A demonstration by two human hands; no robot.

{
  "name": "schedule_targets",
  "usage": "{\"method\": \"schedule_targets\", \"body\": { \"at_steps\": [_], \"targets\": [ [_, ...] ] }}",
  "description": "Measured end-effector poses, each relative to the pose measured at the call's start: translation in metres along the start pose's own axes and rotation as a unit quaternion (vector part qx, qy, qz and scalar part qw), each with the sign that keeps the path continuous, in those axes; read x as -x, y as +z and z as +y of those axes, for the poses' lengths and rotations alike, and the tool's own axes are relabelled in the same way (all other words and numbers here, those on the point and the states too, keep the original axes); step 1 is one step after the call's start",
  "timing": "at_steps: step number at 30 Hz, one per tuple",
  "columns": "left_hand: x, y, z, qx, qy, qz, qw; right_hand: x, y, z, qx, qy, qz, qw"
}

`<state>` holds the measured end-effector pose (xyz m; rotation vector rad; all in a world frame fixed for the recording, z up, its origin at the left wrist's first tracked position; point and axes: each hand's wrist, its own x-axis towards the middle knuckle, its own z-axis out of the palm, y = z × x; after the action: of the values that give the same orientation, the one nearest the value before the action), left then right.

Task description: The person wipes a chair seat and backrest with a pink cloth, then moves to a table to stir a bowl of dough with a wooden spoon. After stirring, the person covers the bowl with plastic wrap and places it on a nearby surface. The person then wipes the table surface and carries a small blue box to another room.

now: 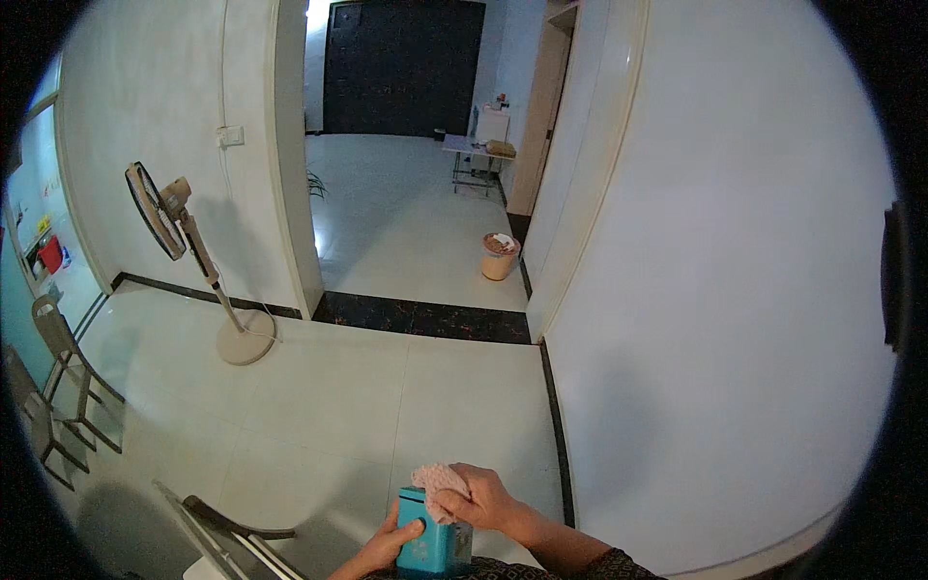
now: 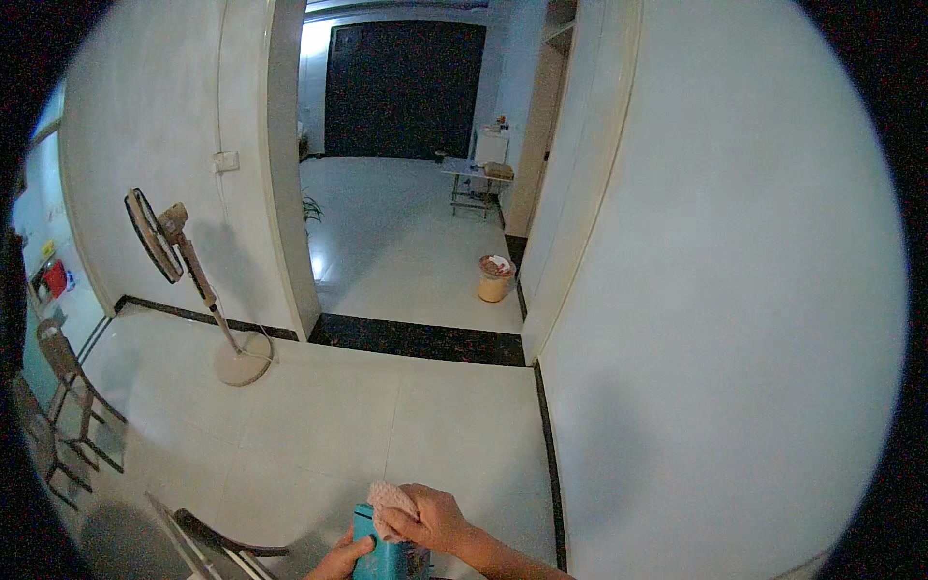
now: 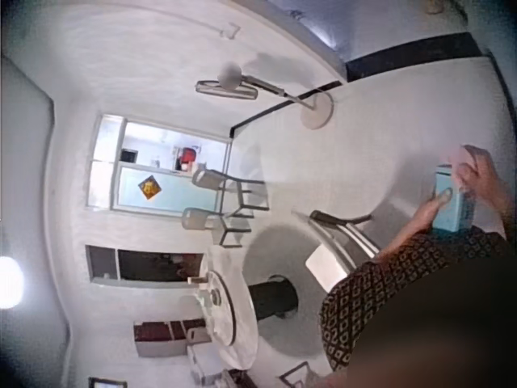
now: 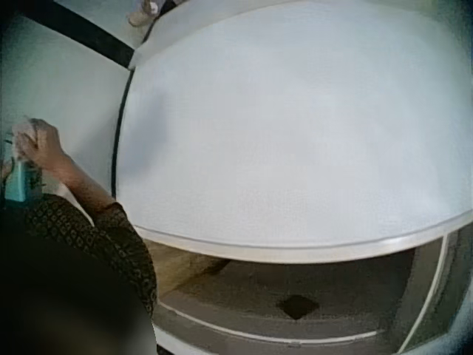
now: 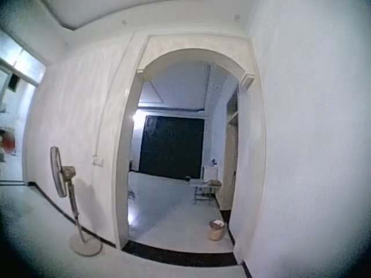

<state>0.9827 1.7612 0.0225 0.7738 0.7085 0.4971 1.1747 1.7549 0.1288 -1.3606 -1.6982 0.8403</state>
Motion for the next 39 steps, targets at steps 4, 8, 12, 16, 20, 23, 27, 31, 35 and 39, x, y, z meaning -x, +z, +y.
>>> {"method": "schedule_targets", "body": {
  "at_steps": [4, 8, 12, 16, 20, 23, 27, 31, 35, 39],
  "targets": [
    [-0.052, -0.003, 0.028, 0.033, 0.014, 0.046, 0.998, -0.052, -0.004, 0.054, -0.187, 0.095, 0.043, 0.977],
    [-0.119, -0.014, 0.071, 0.043, 0.061, 0.029, 0.997, -0.114, -0.014, 0.085, -0.311, 0.189, 0.108, 0.925],
    [-0.188, -0.023, 0.125, 0.044, 0.112, 0.009, 0.993, -0.178, -0.034, 0.106, -0.307, 0.2, 0.172, 0.914],
    [-0.246, -0.019, 0.199, -0.005, 0.163, 0.084, 0.983, -0.218, -0.045, 0.169, -0.226, 0.126, 0.081, 0.963],
    [-0.313, -0.004, 0.262, -0.011, 0.224, 0.106, 0.969, -0.256, -0.059, 0.204, -0.26, 0.217, 0.003, 0.941],
    [-0.365, -0.011, 0.279, -0.118, 0.264, 0.134, 0.948, -0.31, -0.085, 0.196, -0.28, 0.134, 0.052, 0.949],
    [-0.442, -0.011, 0.3, -0.227, 0.345, 0.1, 0.905, -0.372, -0.125, 0.24, -0.195, 0.092, 0.087, 0.973],
    [-0.526, -0.021, 0.327, -0.331, 0.388, 0.062, 0.858, -0.442, -0.194, 0.242, -0.292, 0.115, 0.183, 0.932],
    [-0.583, -0.016, 0.375, -0.18, 0.234, -0.016, 0.955, -0.495, -0.243, 0.302, -0.39, 0.14, 0.164, 0.895],
    [-0.647, -0.043, 0.368, -0.054, 0.154, 0.022, 0.986, -0.556, -0.269, 0.312, -0.378, 0.119, 0.125, 0.91]
  ]
}}
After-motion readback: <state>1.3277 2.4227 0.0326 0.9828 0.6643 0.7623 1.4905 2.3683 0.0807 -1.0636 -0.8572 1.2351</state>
